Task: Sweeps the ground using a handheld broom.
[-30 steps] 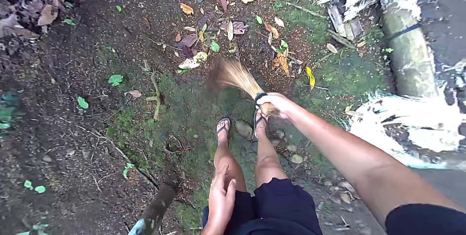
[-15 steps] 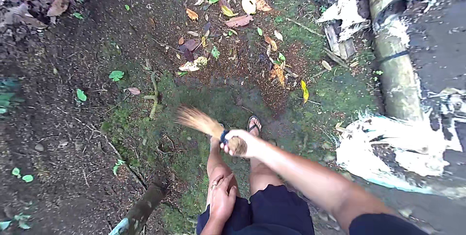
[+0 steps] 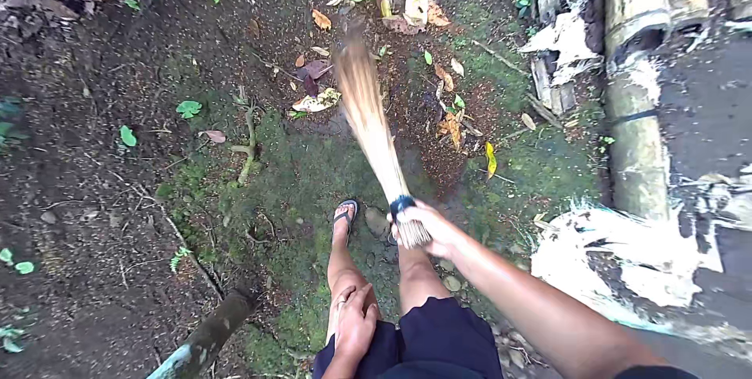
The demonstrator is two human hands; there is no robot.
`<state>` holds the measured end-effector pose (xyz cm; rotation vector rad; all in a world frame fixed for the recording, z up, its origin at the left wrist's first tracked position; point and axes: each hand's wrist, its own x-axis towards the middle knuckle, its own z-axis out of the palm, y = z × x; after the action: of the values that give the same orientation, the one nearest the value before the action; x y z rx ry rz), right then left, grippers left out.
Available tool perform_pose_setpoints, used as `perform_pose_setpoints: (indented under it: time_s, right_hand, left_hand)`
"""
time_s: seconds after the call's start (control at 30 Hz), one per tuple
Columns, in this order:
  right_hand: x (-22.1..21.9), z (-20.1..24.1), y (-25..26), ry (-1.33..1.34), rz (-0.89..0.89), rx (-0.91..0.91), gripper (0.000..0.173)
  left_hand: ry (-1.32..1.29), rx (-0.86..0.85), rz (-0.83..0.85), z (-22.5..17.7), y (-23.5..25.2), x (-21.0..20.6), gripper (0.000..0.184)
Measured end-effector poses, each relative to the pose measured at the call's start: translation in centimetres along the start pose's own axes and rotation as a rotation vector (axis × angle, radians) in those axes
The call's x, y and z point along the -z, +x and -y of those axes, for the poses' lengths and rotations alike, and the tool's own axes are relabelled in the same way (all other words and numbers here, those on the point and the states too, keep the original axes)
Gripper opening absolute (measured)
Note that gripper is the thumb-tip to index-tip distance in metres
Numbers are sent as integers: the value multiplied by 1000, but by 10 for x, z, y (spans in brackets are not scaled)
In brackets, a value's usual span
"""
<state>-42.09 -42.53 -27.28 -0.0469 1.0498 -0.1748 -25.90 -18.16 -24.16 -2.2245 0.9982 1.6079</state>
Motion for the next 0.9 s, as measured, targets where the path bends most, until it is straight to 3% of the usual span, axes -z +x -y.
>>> perform_pose_setpoints:
  time_s: [0.07, 0.17, 0.23, 0.3, 0.4, 0.47, 0.57, 0.7, 0.8, 0.9]
  right_hand:
    - [7, -1, -30, 156, 42, -154, 26]
    - [40, 36, -26, 212, -68, -251, 27]
    - [68, 76, 2, 167, -201, -151, 24]
    - [91, 109, 37, -66, -317, 40, 22]
    - [102, 102, 86, -555, -420, 240, 49]
    - [88, 80, 93, -663, -403, 243, 72]
    - [55, 39, 45, -462, -250, 196, 71]
    - [47, 8, -61, 91, -12, -117, 31]
    - [81, 21, -95, 187, -86, -307, 26]
    - [119, 77, -80, -71, -286, -253, 21]
  left_hand:
    - [15, 10, 9, -7, 2, 3, 45]
    - [37, 26, 23, -12, 2, 3, 45]
    - [34, 27, 13, -9, 0, 0, 45]
    - [19, 36, 5, -6, 0, -5, 45]
    - [1, 60, 8, -4, -3, -11, 45]
    - [-5, 65, -6, -5, -2, -13, 45]
    - [-29, 66, -20, -8, 0, -13, 45]
    - [-69, 57, -38, -18, 7, -9, 45]
    - [-76, 66, -25, -34, 8, 2, 45]
    - [-100, 45, -47, -47, 1, 19, 45]
